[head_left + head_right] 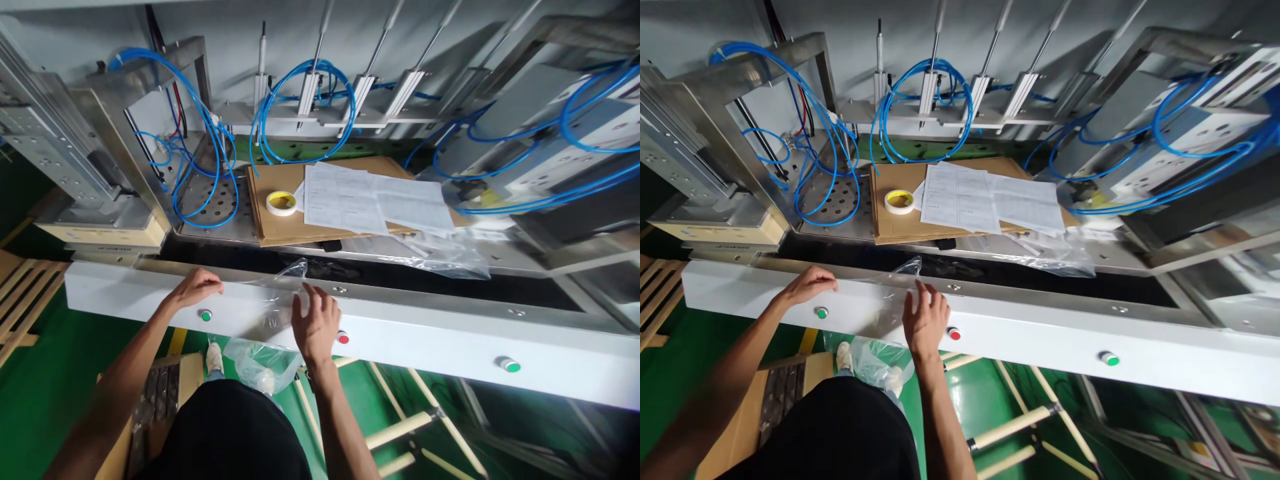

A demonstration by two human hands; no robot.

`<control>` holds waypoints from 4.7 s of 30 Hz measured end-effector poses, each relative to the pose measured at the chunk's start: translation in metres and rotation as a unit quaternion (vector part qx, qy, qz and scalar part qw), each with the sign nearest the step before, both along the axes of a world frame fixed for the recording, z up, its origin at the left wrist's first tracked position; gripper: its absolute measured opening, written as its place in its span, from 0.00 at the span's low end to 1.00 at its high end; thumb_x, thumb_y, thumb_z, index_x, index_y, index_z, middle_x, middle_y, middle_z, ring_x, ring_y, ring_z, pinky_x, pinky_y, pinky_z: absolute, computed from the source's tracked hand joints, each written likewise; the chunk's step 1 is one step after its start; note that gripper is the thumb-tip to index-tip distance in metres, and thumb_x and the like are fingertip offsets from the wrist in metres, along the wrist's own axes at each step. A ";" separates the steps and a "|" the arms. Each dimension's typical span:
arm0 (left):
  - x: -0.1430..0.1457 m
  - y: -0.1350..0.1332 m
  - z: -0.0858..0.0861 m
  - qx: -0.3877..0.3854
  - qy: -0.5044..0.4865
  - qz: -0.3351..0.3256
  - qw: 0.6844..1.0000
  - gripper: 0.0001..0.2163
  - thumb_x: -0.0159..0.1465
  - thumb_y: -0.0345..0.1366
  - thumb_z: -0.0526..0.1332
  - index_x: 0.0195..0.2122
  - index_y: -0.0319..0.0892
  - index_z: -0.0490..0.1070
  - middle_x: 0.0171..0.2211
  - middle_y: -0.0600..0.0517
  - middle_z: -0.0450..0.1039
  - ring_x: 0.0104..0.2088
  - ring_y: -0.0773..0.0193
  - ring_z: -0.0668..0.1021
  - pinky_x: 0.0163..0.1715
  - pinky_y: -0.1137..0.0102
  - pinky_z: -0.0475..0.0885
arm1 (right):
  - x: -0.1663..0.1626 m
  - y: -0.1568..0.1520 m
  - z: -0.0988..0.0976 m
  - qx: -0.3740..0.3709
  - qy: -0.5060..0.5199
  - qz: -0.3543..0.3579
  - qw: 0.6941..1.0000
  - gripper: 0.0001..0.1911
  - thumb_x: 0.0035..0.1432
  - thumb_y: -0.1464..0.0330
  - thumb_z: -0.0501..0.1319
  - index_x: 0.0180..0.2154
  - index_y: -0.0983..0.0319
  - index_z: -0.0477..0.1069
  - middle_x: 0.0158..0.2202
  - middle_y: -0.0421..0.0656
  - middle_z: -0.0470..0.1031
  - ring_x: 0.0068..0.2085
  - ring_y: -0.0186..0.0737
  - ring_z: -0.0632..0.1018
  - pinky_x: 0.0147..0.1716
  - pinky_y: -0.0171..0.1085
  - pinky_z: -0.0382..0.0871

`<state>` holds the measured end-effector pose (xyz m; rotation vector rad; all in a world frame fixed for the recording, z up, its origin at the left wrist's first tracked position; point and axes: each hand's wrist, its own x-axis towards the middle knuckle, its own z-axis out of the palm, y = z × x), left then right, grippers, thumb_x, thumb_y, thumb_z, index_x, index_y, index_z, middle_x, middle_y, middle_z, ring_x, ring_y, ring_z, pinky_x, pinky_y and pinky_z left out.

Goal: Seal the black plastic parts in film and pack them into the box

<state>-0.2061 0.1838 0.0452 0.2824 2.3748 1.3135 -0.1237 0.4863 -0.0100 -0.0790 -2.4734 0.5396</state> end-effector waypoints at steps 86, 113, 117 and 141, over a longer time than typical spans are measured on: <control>0.000 0.007 0.030 -0.034 0.129 0.038 0.990 0.33 0.53 0.48 0.76 0.60 0.48 0.77 0.57 0.45 0.77 0.56 0.51 0.78 0.55 0.61 0.73 | -0.001 -0.025 -0.010 -0.005 -0.114 0.027 0.993 0.55 0.61 0.40 0.60 0.75 0.66 0.48 0.70 0.63 0.63 0.64 0.64 0.67 0.62 0.58 0.61; -0.063 0.084 0.011 -0.153 0.226 0.023 0.962 0.12 0.71 0.42 0.63 0.40 0.40 0.82 0.30 0.47 0.81 0.32 0.59 0.78 0.38 0.69 0.67 | 0.000 -0.029 -0.011 -0.011 -0.117 0.031 0.993 0.56 0.62 0.39 0.59 0.76 0.68 0.46 0.72 0.63 0.60 0.68 0.64 0.64 0.64 0.58 0.59; -0.037 0.046 0.007 -0.154 0.335 0.021 0.929 0.14 0.73 0.43 0.60 0.47 0.41 0.82 0.39 0.44 0.83 0.41 0.55 0.81 0.47 0.65 0.72 | -0.001 -0.024 -0.013 0.020 -0.107 0.032 0.994 0.55 0.63 0.39 0.57 0.75 0.71 0.49 0.71 0.65 0.63 0.71 0.66 0.60 0.66 0.61 0.56; 0.010 -0.008 -0.031 -0.154 0.421 0.015 0.894 0.12 0.75 0.39 0.58 0.50 0.46 0.81 0.50 0.47 0.84 0.52 0.52 0.82 0.58 0.55 0.75 | -0.013 -0.006 -0.014 0.087 -0.165 -0.008 0.982 0.61 0.60 0.34 0.56 0.74 0.76 0.47 0.74 0.70 0.55 0.74 0.70 0.54 0.70 0.67 0.49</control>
